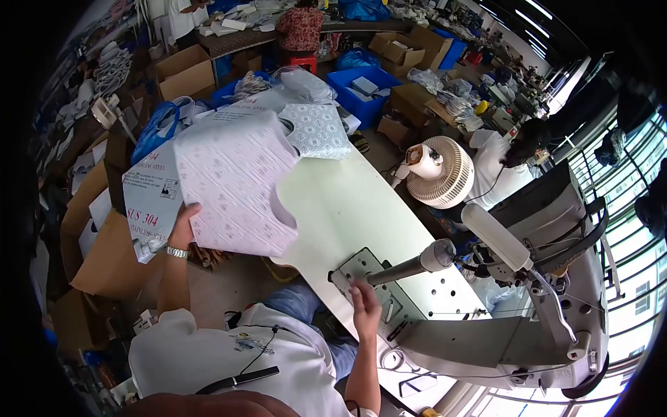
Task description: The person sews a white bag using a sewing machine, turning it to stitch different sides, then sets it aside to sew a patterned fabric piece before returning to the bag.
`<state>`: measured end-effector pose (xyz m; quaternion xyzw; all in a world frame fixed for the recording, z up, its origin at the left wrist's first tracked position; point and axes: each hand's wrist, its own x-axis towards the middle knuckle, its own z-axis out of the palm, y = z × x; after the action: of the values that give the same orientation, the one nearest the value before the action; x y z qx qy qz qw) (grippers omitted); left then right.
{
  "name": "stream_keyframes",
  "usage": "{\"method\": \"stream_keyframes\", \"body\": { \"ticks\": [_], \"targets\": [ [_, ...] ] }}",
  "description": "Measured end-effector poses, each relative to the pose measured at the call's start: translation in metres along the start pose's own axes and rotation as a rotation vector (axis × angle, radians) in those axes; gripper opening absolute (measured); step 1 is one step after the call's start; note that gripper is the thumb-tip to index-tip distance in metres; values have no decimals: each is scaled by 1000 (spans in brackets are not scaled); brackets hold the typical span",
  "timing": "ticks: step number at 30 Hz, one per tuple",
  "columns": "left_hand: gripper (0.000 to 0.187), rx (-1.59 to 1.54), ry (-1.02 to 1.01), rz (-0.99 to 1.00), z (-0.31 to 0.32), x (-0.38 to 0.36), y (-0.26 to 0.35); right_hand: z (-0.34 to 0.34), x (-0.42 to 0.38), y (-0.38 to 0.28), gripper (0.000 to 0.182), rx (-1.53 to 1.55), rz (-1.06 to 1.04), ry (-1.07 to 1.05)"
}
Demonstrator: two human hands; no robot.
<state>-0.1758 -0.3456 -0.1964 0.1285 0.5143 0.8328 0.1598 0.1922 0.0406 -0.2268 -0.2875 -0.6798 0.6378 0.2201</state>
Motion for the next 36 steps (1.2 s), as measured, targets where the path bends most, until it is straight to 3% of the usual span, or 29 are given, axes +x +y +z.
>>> {"method": "stream_keyframes", "body": {
  "ticks": [1, 3, 6, 8, 10, 12, 15, 17, 19, 20, 22, 23, 27, 29, 36],
  "targets": [
    [75, 106, 21, -59, 4, 7, -18, 14, 8, -5, 35, -23, -49, -88],
    [88, 229, -216, -39, 86, 4, 2, 50, 21, -20, 35, 66, -135, -194],
    [103, 288, -417, -33, 129, 3, -26, 75, 18, -26, 42, -274, -243, -141],
    [103, 238, -417, -55, 143, -8, -35, 76, 13, -23, 41, -318, -322, -23],
    [106, 227, -422, -60, 148, -17, -50, 63, 5, -28, 37, -199, -102, 25],
    [109, 291, -365, -30, 152, -27, -67, 51, 8, -13, 34, -164, -140, 53],
    [106, 207, -415, -53, 156, -29, -77, 41, 8, -20, 29, -147, -75, -67],
    [104, 154, -427, -65, 160, -23, -69, 46, 9, -49, 24, 42, -174, -41],
    [101, 16, -390, -64, 165, -3, -57, 33, 14, -54, 23, -27, -189, -99],
    [98, 51, -379, 29, 157, 14, -64, 27, 17, -57, 22, -96, -206, -153],
    [96, 39, -393, 20, 171, 23, -27, 23, 16, -75, 22, -93, -203, -174],
    [82, 23, -380, 66, 186, 21, -6, 22, 16, -82, 23, -91, -194, -194],
    [63, 342, -502, 160, 186, 33, 1, 16, 21, -87, 27, -70, -171, -102],
    [48, 433, -450, 413, 204, 26, 8, 13, 27, -90, 29, -7, -150, -34],
    [56, 459, -464, 529, 237, 10, 31, -4, 35, -114, 34, -61, -169, 115]
  ]
}}
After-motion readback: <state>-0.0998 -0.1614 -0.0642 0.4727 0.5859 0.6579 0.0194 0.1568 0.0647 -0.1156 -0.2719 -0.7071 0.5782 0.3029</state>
